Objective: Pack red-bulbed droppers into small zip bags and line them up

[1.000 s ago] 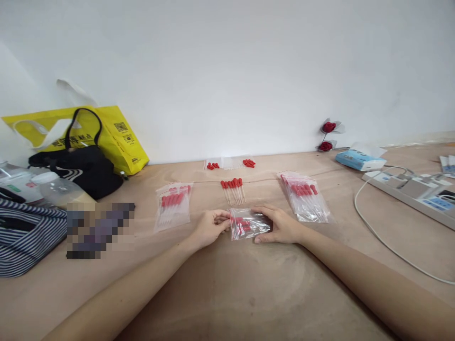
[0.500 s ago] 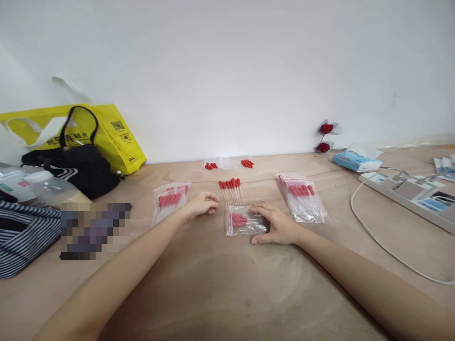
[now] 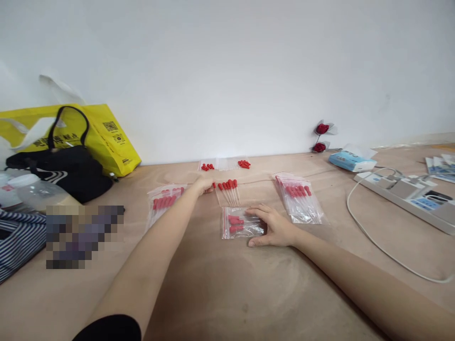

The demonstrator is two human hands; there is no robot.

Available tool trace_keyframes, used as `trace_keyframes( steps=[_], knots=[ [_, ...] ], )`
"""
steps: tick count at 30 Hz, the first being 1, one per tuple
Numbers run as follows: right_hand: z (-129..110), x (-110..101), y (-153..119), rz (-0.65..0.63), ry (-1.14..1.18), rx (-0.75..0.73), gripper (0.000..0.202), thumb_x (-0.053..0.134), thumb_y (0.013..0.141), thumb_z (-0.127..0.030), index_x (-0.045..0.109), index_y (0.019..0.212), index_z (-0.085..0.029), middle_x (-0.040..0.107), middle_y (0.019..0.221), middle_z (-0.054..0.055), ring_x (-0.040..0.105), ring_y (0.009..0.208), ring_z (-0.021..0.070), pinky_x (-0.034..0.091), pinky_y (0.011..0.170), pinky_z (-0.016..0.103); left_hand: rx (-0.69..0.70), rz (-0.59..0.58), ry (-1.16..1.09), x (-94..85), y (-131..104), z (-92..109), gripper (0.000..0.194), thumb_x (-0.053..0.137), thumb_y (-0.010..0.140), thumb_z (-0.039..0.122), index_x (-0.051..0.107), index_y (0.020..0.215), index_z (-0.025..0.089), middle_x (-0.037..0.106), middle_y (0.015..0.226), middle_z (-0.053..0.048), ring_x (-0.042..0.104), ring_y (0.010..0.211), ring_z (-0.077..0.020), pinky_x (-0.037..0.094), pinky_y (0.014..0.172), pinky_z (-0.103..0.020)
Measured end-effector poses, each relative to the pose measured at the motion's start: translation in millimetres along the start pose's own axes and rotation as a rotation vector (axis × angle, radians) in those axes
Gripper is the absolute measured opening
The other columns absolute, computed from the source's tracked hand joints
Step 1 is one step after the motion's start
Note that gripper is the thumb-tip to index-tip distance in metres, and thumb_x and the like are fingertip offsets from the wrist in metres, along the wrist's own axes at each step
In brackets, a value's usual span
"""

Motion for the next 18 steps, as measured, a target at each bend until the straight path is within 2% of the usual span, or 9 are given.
trace_keyframes(
  steps=[4, 8, 10, 13, 18],
  knots=[
    [1, 1, 0, 0.001, 0.001, 0.002, 0.075, 0.066, 0.057, -0.058, 0.047, 0.117, -0.018, 0.051, 0.116, 0.011, 0.047, 0.107, 0.0249, 0.036, 0.092, 0.040, -0.040, 0.118, -0.121, -35.5, -18, -4, 0.030, 0.048, 0.084, 0.029, 0.049, 0.109, 0.013, 0.053, 0.106, -0.008, 0.055, 0.090, -0.0172, 0.048, 0.076, -0.037],
    [2, 1, 0, 0.005, 0.005, 0.004, 0.074, 0.065, 0.058, -0.058, 0.048, 0.117, -0.018, 0.051, 0.116, 0.011, 0.047, 0.107, 0.0256, 0.036, 0.092, 0.041, -0.030, 0.228, -0.246, -62.8, -59, -14, 0.012, 0.048, 0.081, 0.011, 0.049, 0.093, 0.013, 0.054, 0.076, 0.000, 0.056, 0.066, -0.0071, 0.051, 0.069, -0.025],
    [1, 1, -1, 0.010, 0.008, 0.010, 0.073, 0.065, 0.058, -0.058, 0.048, 0.116, -0.018, 0.051, 0.116, 0.011, 0.047, 0.107, 0.0261, 0.036, 0.092, 0.042, -0.020, 0.219, -0.385, -63.4, -82, -20, 0.009, 0.050, 0.077, 0.007, 0.049, 0.083, 0.013, 0.053, 0.068, 0.002, 0.056, 0.062, -0.0063, 0.052, 0.067, -0.024],
    [1, 0, -1, 0.008, 0.011, 0.016, 0.073, 0.065, 0.058, -0.058, 0.048, 0.116, -0.018, 0.051, 0.117, 0.011, 0.047, 0.107, 0.0262, 0.036, 0.092, 0.042, -0.021, 0.215, -0.505, -53.8, -108, -28, 0.010, 0.053, 0.073, 0.007, 0.048, 0.077, 0.014, 0.053, 0.068, 0.002, 0.057, 0.064, -0.0066, 0.053, 0.068, -0.024],
    [1, 0, -1, -0.006, 0.014, 0.015, 0.073, 0.065, 0.058, -0.058, 0.048, 0.117, -0.019, 0.051, 0.117, 0.011, 0.047, 0.106, 0.0262, 0.037, 0.091, 0.042, 0.015, 0.263, -0.580, -38.1, -117, -30, 0.014, 0.058, 0.070, 0.010, 0.047, 0.077, 0.014, 0.053, 0.069, 0.003, 0.057, 0.065, -0.0064, 0.052, 0.075, -0.029]
  ],
)
Point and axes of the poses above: each hand's wrist, its own y-axis towards the middle knuckle, its own x-axis out of the palm, z = x × y, the point moved 3 cm from there along y, towards the middle knuckle
